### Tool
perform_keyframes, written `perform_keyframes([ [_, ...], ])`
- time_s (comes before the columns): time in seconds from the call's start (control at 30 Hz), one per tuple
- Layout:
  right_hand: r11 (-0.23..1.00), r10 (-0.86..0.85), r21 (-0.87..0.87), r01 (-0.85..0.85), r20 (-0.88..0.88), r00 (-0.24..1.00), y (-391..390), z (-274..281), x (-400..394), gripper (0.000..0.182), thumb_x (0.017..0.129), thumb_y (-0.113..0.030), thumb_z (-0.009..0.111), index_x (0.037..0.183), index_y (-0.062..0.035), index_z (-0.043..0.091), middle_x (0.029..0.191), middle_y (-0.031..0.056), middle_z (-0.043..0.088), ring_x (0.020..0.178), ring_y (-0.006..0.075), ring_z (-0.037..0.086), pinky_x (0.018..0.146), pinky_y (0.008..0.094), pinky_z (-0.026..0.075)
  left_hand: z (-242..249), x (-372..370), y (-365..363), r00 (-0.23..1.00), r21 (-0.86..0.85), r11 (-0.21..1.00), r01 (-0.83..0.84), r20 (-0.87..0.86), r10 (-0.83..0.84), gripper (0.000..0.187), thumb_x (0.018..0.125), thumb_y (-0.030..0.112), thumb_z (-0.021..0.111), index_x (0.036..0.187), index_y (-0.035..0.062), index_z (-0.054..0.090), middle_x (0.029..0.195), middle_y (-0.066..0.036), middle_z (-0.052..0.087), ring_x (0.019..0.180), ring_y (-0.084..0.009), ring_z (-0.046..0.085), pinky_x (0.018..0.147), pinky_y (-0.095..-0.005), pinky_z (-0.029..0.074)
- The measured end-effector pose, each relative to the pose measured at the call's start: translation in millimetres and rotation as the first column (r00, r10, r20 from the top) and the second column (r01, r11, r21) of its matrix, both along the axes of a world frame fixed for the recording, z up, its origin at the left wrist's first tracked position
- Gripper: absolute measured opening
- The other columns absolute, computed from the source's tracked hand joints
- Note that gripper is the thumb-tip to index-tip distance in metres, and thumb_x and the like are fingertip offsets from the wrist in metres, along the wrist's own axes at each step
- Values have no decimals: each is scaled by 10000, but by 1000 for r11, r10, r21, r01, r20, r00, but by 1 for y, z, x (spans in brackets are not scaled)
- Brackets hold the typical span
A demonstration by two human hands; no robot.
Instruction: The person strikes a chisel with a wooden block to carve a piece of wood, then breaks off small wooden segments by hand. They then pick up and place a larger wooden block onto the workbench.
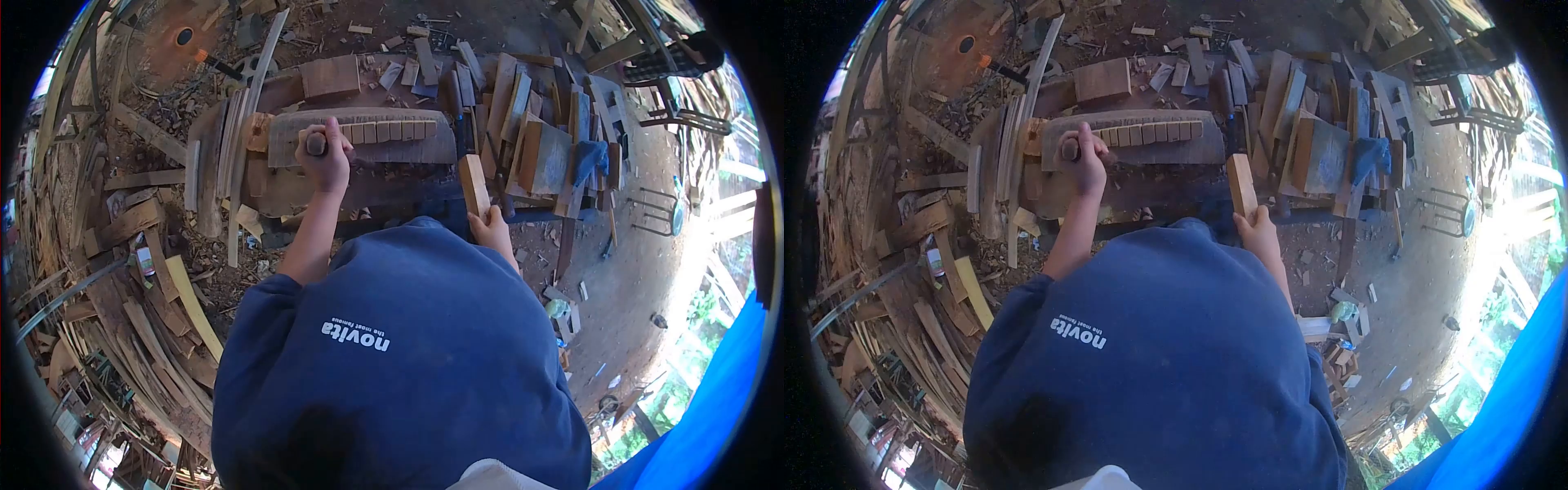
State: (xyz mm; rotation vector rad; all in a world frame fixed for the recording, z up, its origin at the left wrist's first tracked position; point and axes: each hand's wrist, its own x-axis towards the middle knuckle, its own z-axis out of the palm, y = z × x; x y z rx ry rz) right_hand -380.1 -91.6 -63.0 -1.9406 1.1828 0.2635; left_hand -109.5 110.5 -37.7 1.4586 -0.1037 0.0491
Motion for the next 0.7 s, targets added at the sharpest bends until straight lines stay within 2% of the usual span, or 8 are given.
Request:
perform_keyframes([
  [0.03,1000,4,6,-4,-58,998,1,4,2,448,867,-389,678,1008,-8,488,957,288,654,953,459,638,805,460,493,0,0,-5,1000,-197,980,-15,-17,12,334,944,208,665,664,74,541,565,-12,573,493,-86,567,481,-227,432],
  [0.17,1000,-5,22,6,-27,1000,1,5,-2,449,864,-386,682,1006,-8,486,957,288,653,952,458,639,804,459,492,-1,4,-19,999,-91,996,-26,-49,22,289,922,222,692,735,38,571,554,-23,553,499,-92,559,497,-237,447],
  [0.23,999,-18,29,18,-21,1000,2,5,-6,448,865,-382,680,1010,-7,483,961,292,652,956,459,638,807,461,490,-5,16,-25,995,437,895,94,-60,-75,251,855,230,750,895,17,625,622,-70,590,623,-170,642,581,-309,507],
  [0.27,999,-20,28,21,-22,1000,4,5,-8,448,865,-382,680,1010,-7,483,961,292,652,956,459,638,807,461,490,-17,21,-25,995,435,895,96,-61,-77,251,855,230,750,895,17,625,622,-70,590,623,-170,642,581,-309,507],
  [0.33,998,-51,37,51,-16,999,6,5,-11,448,868,-378,678,1019,-4,482,960,294,651,958,456,638,807,462,488,-51,25,-20,918,839,541,55,170,-358,386,764,252,803,1073,82,646,847,-100,649,837,-263,684,723,-390,539],
  [0.37,998,-57,35,57,-17,998,6,3,-14,448,868,-378,678,1019,-4,482,960,294,651,958,456,638,807,462,488,-56,23,-19,916,838,543,59,171,-363,386,764,252,803,1073,82,646,847,-100,649,837,-263,684,723,-390,539],
  [0.43,1000,-20,-1,20,-59,998,5,0,-16,445,870,-373,677,1027,-3,485,963,294,652,965,453,638,805,461,487,-62,21,-20,892,904,287,318,-182,-414,441,731,263,812,1130,175,648,1093,-70,619,991,-307,656,810,-442,533],
  [0.7,995,-66,65,69,-56,996,3,-5,-20,447,875,-386,663,1035,-5,491,987,293,651,991,457,629,817,471,481,-74,36,-23,856,952,158,262,-154,-494,471,729,243,809,1161,217,625,1144,-25,577,970,-290,666,803,-442,543],
])
